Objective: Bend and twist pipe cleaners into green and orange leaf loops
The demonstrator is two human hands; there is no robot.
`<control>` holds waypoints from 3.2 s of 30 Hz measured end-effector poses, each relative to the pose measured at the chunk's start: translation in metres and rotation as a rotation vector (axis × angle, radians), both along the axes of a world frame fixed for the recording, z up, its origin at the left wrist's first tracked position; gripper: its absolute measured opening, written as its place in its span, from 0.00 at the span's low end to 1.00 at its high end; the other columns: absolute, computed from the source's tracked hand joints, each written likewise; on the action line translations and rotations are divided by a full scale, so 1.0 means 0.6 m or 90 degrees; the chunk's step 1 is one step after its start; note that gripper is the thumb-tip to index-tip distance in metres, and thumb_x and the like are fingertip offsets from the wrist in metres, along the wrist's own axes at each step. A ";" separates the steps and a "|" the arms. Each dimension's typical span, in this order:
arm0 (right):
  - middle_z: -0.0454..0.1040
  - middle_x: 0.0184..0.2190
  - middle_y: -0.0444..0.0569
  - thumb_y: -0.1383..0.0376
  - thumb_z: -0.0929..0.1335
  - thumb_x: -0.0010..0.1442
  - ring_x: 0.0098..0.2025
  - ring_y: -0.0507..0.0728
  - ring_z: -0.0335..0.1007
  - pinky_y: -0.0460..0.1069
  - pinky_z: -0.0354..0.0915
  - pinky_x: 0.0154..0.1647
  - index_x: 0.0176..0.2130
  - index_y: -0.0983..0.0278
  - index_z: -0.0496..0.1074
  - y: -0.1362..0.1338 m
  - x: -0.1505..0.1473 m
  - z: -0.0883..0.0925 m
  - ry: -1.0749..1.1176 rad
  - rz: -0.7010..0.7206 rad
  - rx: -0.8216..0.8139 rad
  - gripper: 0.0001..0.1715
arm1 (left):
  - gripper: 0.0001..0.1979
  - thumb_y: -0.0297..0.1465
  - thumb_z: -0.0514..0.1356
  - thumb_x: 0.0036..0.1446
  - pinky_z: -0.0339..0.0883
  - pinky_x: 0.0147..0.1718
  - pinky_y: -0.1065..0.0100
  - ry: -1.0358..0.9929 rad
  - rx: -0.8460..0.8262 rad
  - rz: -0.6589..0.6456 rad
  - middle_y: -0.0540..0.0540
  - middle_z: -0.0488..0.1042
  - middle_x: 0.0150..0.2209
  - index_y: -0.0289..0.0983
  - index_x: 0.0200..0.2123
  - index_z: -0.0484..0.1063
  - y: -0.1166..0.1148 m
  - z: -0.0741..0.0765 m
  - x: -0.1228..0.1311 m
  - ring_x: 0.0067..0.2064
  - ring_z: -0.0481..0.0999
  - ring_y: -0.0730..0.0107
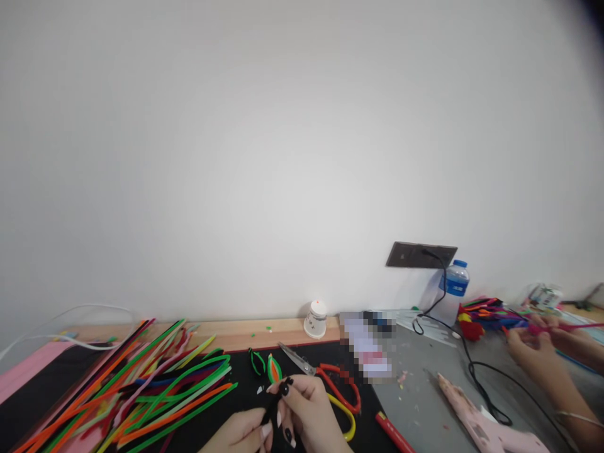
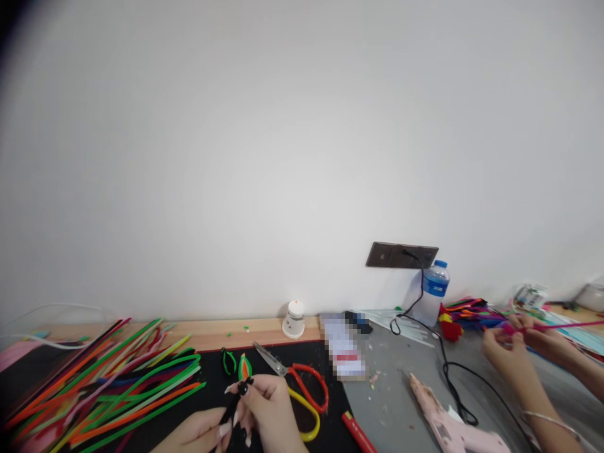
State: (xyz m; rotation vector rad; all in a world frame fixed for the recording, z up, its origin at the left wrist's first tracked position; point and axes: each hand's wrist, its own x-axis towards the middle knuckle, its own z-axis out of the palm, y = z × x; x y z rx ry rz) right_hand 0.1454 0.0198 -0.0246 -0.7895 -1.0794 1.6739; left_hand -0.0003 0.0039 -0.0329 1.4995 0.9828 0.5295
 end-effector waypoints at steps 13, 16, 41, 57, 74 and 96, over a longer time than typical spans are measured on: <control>0.72 0.17 0.45 0.60 0.73 0.40 0.09 0.42 0.52 0.38 0.45 0.09 0.32 0.70 0.68 0.002 0.012 0.000 -0.120 0.075 -0.033 0.20 | 0.21 0.50 0.51 0.49 0.48 0.08 0.81 -0.155 -0.015 0.168 0.51 0.72 0.19 0.36 0.27 0.62 0.023 -0.065 -0.007 0.11 0.62 0.83; 0.70 0.14 0.40 0.60 0.73 0.39 0.09 0.42 0.51 0.38 0.44 0.08 0.31 0.67 0.63 0.006 0.010 -0.009 -0.147 0.053 -0.036 0.22 | 0.19 0.48 0.52 0.51 0.51 0.09 0.82 -0.178 0.001 0.179 0.52 0.72 0.20 0.36 0.26 0.62 0.024 -0.059 -0.008 0.12 0.63 0.83; 0.63 0.08 0.38 0.57 0.76 0.26 0.10 0.47 0.60 0.39 0.50 0.10 0.22 0.67 0.62 0.001 -0.006 -0.013 -0.121 0.111 -0.095 0.27 | 0.07 0.31 0.59 0.46 0.65 0.33 0.70 -0.007 0.188 0.220 0.48 0.77 0.26 0.36 0.29 0.77 0.022 -0.005 -0.032 0.32 0.73 0.63; 0.67 0.14 0.44 0.61 0.75 0.36 0.11 0.47 0.62 0.40 0.60 0.09 0.22 0.72 0.66 -0.008 -0.001 0.020 0.107 0.068 -0.087 0.19 | 0.19 0.41 0.57 0.50 0.69 0.30 0.69 -0.144 0.008 0.186 0.46 0.77 0.33 0.37 0.43 0.64 0.003 -0.013 -0.012 0.36 0.76 0.62; 0.65 0.10 0.41 0.57 0.74 0.36 0.08 0.45 0.56 0.38 0.49 0.06 0.21 0.67 0.62 -0.002 -0.001 0.006 -0.015 0.016 -0.033 0.22 | 0.16 0.43 0.60 0.44 0.63 0.22 0.76 -0.139 -0.088 0.154 0.47 0.76 0.27 0.34 0.27 0.69 0.000 -0.006 0.000 0.29 0.77 0.67; 0.63 0.08 0.38 0.63 0.70 0.40 0.07 0.44 0.50 0.38 0.43 0.05 0.19 0.63 0.56 -0.004 -0.007 -0.002 -0.192 -0.051 -0.019 0.17 | 0.20 0.48 0.59 0.44 0.61 0.22 0.77 -0.163 -0.128 0.152 0.47 0.77 0.28 0.35 0.26 0.67 -0.001 0.001 0.003 0.31 0.78 0.67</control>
